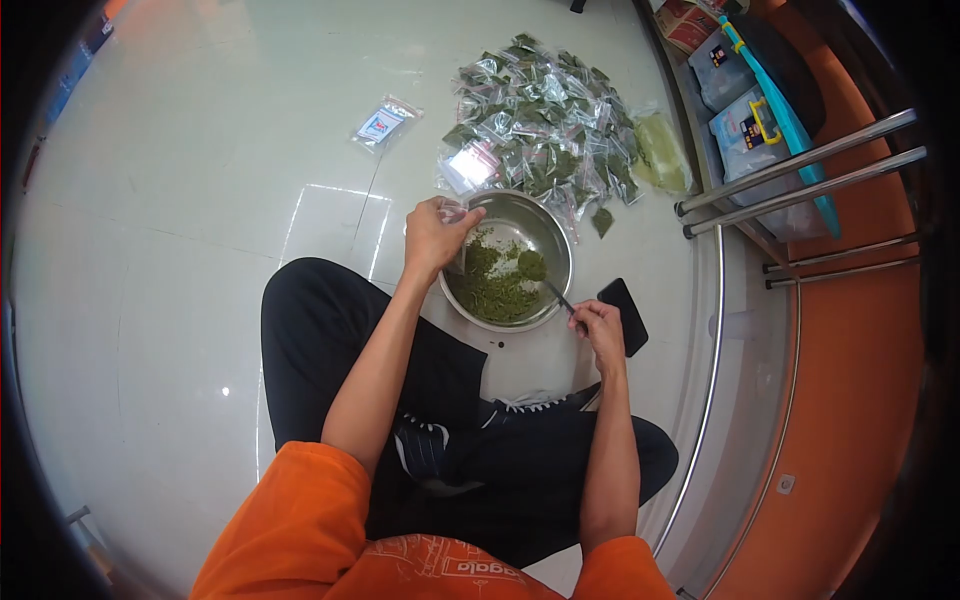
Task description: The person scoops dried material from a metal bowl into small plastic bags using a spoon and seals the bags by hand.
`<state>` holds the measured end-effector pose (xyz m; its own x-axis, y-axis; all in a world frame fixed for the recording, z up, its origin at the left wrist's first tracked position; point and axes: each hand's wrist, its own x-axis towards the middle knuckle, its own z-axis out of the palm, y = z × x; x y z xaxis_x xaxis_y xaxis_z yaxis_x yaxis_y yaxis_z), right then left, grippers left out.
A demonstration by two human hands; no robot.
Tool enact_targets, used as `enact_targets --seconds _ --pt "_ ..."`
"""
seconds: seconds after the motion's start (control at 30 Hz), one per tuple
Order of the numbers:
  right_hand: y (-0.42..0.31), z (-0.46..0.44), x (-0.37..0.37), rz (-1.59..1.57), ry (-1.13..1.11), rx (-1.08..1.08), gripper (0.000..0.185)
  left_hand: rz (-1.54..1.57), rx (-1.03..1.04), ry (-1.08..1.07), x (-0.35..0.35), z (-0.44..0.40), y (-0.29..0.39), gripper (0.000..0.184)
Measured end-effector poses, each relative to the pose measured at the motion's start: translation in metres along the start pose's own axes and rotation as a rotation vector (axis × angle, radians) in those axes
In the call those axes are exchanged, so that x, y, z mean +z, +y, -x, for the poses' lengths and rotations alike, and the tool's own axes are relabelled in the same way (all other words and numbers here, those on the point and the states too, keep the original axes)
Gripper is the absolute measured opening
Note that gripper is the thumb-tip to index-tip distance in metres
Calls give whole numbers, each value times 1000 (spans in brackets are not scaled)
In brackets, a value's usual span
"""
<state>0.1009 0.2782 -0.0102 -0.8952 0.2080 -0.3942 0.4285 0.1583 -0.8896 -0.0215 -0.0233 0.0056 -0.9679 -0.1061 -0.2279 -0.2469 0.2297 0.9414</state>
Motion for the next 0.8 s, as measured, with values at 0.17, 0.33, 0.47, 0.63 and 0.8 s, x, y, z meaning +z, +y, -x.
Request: enact_targets --seconds 0.17,0.33,0.47,0.63,0.8 --pt "14 -5 3 10 23 -30 13 -43 146 133 -1 1 -2 53" --pt "16 -4 5 26 49 -52 13 -69 178 110 2 1 -6 52" --pt "17 -5 7 53 54 -57 13 -76 230 51 4 0 -6 44" --pt "17 -4 7 97 74 -89 13 -237 280 -24 3 10 6 38" --pt "21 -6 7 133 84 -101 13 -304 341 -29 4 11 7 36"
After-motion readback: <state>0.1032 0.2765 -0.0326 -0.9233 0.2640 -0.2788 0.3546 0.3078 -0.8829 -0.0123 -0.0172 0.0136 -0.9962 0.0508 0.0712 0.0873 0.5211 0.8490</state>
